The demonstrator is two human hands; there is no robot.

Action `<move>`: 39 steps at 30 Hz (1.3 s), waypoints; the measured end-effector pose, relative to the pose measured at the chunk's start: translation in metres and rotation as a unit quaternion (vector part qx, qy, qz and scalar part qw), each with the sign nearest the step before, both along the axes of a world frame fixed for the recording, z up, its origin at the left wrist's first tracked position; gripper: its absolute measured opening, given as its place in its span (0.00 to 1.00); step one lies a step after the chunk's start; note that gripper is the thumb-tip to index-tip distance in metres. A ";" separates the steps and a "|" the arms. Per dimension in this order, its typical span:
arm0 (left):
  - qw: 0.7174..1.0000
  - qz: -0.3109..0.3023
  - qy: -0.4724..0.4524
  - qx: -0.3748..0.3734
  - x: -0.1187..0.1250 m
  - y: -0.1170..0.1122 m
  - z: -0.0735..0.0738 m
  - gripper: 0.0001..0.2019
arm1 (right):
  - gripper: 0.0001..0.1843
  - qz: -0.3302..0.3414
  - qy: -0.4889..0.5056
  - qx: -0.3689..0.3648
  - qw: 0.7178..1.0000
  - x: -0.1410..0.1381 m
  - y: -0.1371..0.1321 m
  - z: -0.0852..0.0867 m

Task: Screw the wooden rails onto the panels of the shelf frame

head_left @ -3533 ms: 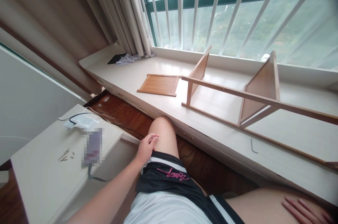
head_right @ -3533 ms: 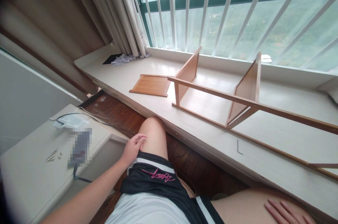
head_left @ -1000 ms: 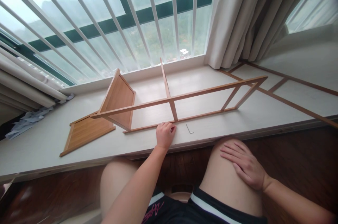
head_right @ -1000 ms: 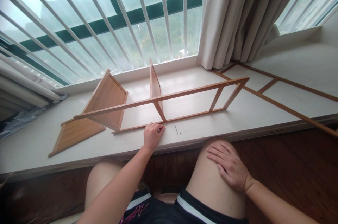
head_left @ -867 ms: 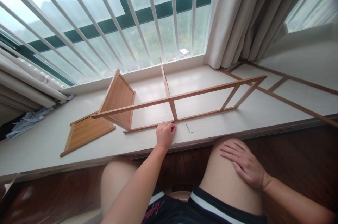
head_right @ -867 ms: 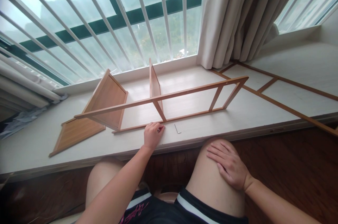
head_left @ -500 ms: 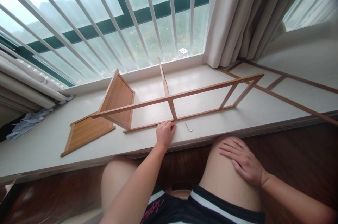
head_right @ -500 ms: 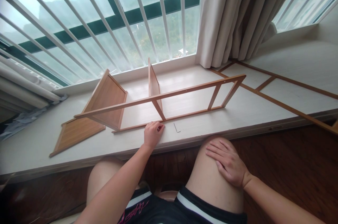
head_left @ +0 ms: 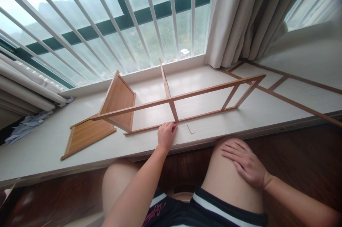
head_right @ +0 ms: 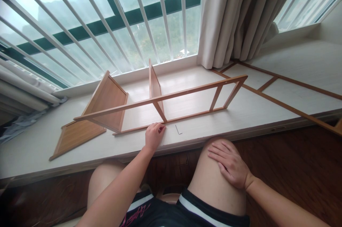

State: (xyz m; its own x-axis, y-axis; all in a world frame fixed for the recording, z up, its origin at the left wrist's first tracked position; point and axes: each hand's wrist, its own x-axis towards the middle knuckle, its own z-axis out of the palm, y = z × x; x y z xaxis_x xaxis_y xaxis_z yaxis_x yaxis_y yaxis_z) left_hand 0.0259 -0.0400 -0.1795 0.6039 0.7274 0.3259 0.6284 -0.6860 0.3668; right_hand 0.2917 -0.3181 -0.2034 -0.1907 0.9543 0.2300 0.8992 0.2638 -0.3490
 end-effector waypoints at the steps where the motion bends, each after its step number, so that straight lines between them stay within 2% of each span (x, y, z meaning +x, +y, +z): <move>1: 1.000 0.002 -0.001 0.001 0.000 0.001 0.000 0.06 | 0.27 -0.001 -0.002 0.003 1.000 0.000 0.000 0.000; 6: 1.000 0.009 0.002 -0.001 0.001 0.002 -0.001 0.07 | 0.26 -0.002 0.012 0.005 1.000 -0.001 0.000 0.002; 11: 0.998 0.051 0.008 -0.030 0.002 0.001 -0.001 0.05 | 0.26 -0.003 0.006 -0.003 1.000 -0.002 0.000 0.003; 18: 0.992 0.114 0.044 -0.033 0.004 -0.002 0.004 0.19 | 0.26 -0.003 0.000 -0.001 1.000 -0.002 0.001 0.004; 26: 0.995 0.076 0.057 -0.040 0.005 -0.001 0.005 0.15 | 0.25 -0.014 0.000 0.002 1.000 -0.005 0.000 0.004; 32: 0.994 0.080 0.059 -0.048 0.005 -0.001 0.006 0.13 | 0.25 -0.007 -0.015 -0.012 1.000 -0.005 0.000 0.006; 39: 0.991 0.086 0.078 -0.060 0.006 -0.001 0.009 0.13 | 0.24 -0.034 0.005 0.010 0.999 -0.012 0.000 0.003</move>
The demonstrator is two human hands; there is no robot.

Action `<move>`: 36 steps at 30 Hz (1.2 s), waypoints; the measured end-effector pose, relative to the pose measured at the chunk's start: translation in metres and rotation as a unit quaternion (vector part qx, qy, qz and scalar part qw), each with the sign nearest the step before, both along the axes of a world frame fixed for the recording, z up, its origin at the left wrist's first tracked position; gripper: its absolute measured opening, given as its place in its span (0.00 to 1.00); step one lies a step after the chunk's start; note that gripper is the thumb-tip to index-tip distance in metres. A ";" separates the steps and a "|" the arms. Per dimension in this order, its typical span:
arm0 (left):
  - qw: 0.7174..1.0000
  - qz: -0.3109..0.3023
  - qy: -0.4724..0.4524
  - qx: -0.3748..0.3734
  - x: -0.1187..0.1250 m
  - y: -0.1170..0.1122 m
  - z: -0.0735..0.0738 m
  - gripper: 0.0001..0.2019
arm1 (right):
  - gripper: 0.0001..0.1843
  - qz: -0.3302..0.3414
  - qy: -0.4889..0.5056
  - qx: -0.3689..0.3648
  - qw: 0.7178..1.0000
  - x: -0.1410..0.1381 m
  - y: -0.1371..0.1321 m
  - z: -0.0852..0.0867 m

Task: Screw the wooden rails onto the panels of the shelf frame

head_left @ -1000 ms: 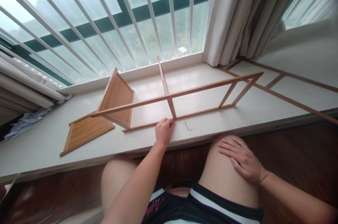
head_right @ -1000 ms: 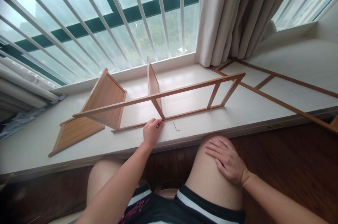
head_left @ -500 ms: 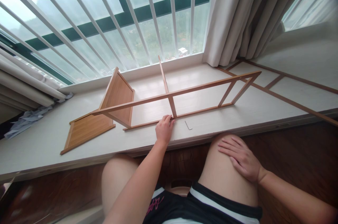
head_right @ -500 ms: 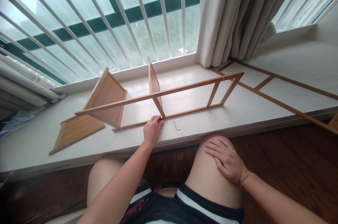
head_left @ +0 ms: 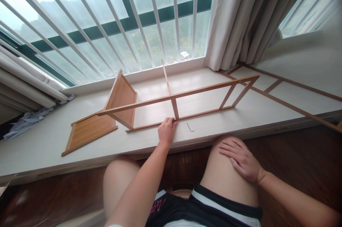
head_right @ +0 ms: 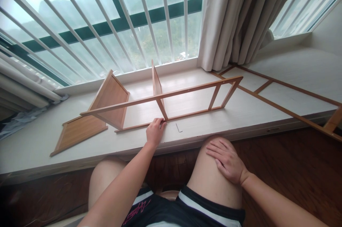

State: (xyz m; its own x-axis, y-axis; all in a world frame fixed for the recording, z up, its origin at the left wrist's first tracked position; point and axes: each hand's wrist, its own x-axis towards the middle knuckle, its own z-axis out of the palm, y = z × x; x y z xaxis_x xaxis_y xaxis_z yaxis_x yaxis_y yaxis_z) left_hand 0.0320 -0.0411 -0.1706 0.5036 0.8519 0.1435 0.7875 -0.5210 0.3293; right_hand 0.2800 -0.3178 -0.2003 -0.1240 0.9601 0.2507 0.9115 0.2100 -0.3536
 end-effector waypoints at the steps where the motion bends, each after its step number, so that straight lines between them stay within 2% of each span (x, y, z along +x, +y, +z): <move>1: 1.000 0.003 0.002 -0.001 0.000 0.000 0.000 0.14 | 0.24 0.002 -0.003 -0.005 1.000 0.000 0.000 0.000; 15: 1.000 0.011 -0.019 -0.013 -0.002 -0.003 0.001 0.13 | 0.25 0.007 -0.020 -0.047 0.999 -0.002 -0.001 0.004; 21: 0.998 0.013 -0.053 -0.019 -0.004 -0.004 0.008 0.15 | 0.24 -0.003 -0.003 -0.058 0.998 -0.011 -0.001 0.016; 25: 0.991 0.005 -0.131 -0.020 -0.020 -0.023 0.016 0.15 | 0.24 -0.012 -0.004 -0.070 0.997 -0.020 -0.002 0.027; 27: 0.982 -0.050 -0.177 -0.045 -0.035 -0.045 0.013 0.16 | 0.24 -0.026 -0.013 -0.082 0.996 -0.024 -0.001 0.030; 30: 0.967 -0.163 -0.136 -0.143 -0.061 -0.090 -0.009 0.17 | 0.22 -0.071 -0.033 -0.100 0.992 -0.036 0.005 0.028; 31: 0.960 -0.194 -0.086 -0.184 -0.069 -0.105 -0.021 0.17 | 0.22 -0.091 -0.042 -0.105 0.989 -0.042 0.009 0.027; 33: 0.939 -0.218 0.040 -0.262 -0.083 -0.131 -0.049 0.15 | 0.19 -0.130 -0.070 -0.117 0.982 -0.057 0.017 0.024; 35: 0.886 -0.240 0.182 -0.353 -0.092 -0.147 -0.078 0.29 | 0.16 -0.161 -0.109 -0.132 0.972 -0.076 0.026 0.022; 36: 0.842 -0.253 0.255 -0.402 -0.095 -0.152 -0.091 0.32 | 0.15 -0.160 -0.128 -0.143 0.968 -0.085 0.030 0.022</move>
State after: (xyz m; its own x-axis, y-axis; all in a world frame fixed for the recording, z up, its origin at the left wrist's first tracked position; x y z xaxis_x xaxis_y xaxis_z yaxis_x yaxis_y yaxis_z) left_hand -0.0631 -0.1933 -0.2615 0.6529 0.2281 -0.7223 0.6773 -0.6027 0.4219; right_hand 0.1952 -0.2876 -0.1787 0.1676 0.9854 -0.0314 0.9792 -0.1701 -0.1105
